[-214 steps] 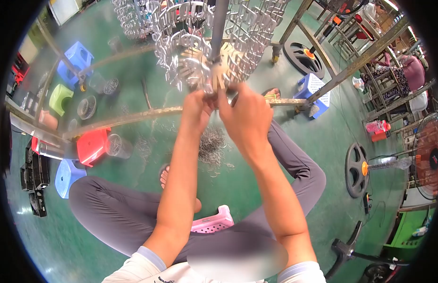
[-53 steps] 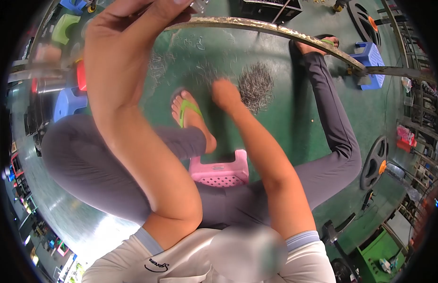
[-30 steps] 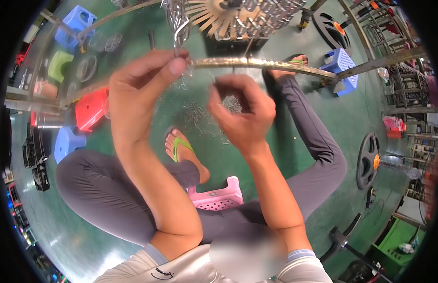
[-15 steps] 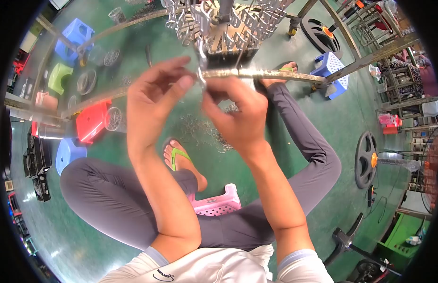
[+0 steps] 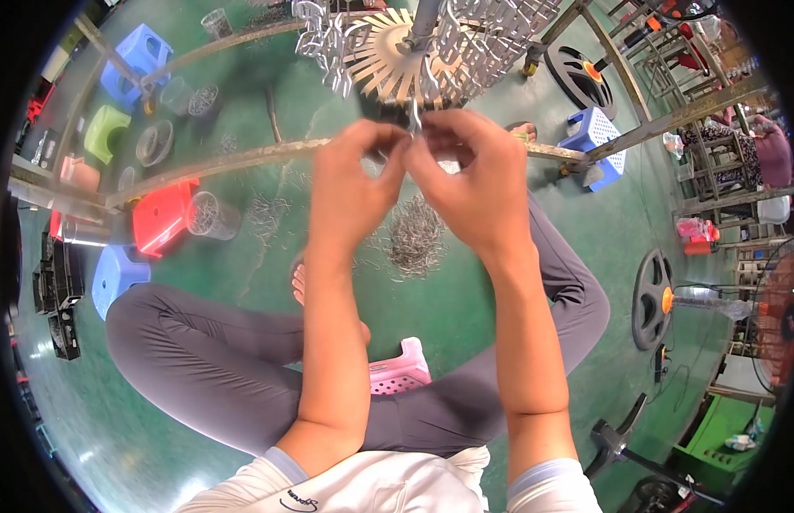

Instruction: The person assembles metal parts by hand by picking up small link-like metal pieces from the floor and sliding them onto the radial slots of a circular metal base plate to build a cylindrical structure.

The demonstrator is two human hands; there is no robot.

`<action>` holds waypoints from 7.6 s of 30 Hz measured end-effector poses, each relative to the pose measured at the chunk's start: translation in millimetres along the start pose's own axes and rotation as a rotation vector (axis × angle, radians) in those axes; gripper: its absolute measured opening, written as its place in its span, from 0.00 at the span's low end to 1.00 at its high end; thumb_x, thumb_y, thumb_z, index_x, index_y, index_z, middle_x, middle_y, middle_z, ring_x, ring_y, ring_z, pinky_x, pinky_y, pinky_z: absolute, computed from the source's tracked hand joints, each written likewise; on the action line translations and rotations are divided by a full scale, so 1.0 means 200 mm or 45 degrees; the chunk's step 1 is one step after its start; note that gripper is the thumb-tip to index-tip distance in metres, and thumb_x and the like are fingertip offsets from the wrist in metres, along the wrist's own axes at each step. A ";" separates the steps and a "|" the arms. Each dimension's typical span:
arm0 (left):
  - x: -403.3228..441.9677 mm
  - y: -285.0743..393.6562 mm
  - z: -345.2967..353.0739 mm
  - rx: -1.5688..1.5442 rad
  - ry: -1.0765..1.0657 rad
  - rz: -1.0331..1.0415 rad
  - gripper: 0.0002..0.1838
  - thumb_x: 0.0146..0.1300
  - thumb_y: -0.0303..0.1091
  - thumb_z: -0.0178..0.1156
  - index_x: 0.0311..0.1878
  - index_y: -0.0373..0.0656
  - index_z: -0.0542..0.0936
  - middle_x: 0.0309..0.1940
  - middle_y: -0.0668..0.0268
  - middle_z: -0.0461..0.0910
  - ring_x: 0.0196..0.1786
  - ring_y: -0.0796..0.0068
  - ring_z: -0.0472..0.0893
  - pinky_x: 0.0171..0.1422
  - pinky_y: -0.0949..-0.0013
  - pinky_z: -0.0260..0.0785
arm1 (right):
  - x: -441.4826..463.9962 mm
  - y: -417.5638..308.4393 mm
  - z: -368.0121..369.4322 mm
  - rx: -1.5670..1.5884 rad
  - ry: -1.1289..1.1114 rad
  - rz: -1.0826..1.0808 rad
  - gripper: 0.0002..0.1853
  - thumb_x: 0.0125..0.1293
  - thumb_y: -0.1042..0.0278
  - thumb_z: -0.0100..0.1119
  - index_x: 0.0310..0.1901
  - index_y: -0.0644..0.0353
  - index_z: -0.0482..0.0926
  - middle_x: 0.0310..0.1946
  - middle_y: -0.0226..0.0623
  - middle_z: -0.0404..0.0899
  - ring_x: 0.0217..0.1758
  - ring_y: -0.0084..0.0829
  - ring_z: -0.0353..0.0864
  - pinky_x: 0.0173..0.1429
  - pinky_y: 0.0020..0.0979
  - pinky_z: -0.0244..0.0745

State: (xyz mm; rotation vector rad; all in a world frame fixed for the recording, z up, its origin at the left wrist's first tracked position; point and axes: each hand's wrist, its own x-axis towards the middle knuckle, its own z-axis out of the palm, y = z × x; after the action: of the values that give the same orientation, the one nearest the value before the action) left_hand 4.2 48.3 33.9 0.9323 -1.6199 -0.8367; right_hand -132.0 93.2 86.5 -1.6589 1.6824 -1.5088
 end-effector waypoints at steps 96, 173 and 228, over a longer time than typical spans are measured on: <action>0.05 0.34 -0.17 -0.618 -0.261 -0.244 0.08 0.62 0.20 0.76 0.45 0.33 0.92 0.46 0.59 0.90 0.50 0.73 0.87 0.57 0.70 0.78 | 0.05 -0.26 -0.18 -0.145 -0.394 0.551 0.13 0.62 0.71 0.74 0.33 0.75 0.84 0.22 0.34 0.82 0.23 0.23 0.85 0.26 0.26 0.78; 0.03 0.42 -0.11 -0.472 0.009 -0.253 0.04 0.66 0.23 0.73 0.42 0.33 0.91 0.37 0.63 0.86 0.37 0.77 0.85 0.44 0.72 0.78 | 0.12 -0.31 -0.32 -0.225 -0.160 -0.010 0.10 0.63 0.68 0.72 0.40 0.68 0.91 0.25 0.37 0.85 0.27 0.23 0.74 0.33 0.30 0.67; 0.10 0.19 -0.27 -0.481 -0.035 -0.112 0.07 0.63 0.22 0.78 0.43 0.32 0.92 0.34 0.67 0.89 0.35 0.84 0.83 0.40 0.79 0.73 | -0.88 1.11 0.70 -0.328 -0.714 0.545 0.12 0.66 0.67 0.64 0.39 0.69 0.89 0.37 0.59 0.88 0.44 0.61 0.88 0.54 0.53 0.83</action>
State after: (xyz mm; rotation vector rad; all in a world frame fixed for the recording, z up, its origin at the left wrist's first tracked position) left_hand 47.9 43.5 87.2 0.7280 -1.3859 -1.1724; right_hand -85.2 132.1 -223.4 -1.5121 1.7897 -0.5793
